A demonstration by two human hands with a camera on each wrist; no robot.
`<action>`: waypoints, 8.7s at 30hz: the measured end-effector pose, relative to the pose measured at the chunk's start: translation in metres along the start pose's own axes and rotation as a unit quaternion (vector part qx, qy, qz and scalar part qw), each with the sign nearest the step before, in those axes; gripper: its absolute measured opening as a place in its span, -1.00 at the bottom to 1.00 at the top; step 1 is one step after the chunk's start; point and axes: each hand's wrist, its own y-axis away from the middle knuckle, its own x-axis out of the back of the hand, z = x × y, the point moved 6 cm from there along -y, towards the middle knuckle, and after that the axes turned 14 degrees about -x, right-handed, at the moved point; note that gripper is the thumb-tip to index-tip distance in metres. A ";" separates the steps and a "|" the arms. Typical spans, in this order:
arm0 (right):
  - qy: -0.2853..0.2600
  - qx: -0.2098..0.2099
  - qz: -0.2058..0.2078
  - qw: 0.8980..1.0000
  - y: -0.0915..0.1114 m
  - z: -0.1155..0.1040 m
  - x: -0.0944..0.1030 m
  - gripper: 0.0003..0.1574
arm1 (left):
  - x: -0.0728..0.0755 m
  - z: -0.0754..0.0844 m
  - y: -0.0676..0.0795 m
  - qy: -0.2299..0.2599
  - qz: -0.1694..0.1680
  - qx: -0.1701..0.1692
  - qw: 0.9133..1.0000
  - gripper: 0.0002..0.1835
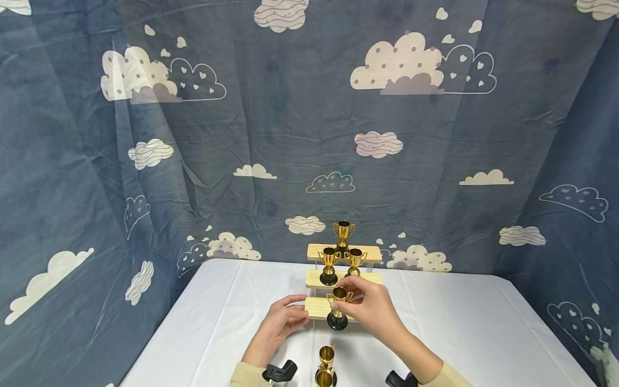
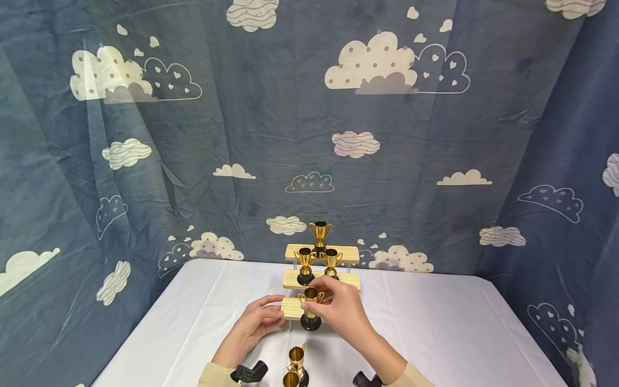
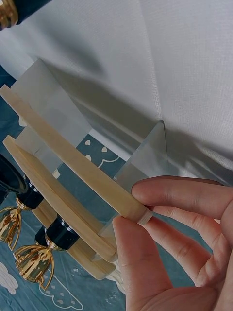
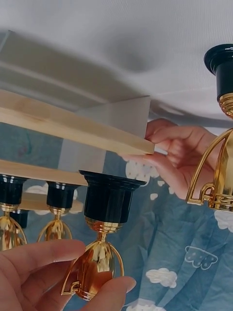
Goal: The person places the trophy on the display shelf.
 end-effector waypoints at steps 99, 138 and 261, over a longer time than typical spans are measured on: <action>0.061 0.019 -0.002 0.998 -0.037 0.005 -0.040 -0.36 | -0.002 0.002 -0.004 -0.034 0.007 -0.011 0.999 -0.45; 0.052 -0.031 0.030 0.998 0.008 -0.003 0.013 -0.42 | 0.002 -0.001 -0.004 -0.026 0.007 -0.001 1.000 -0.43; 0.042 0.078 -0.280 0.956 0.048 0.014 -0.035 -0.58 | -0.006 -0.001 -0.002 -0.018 -0.009 0.002 1.000 -0.42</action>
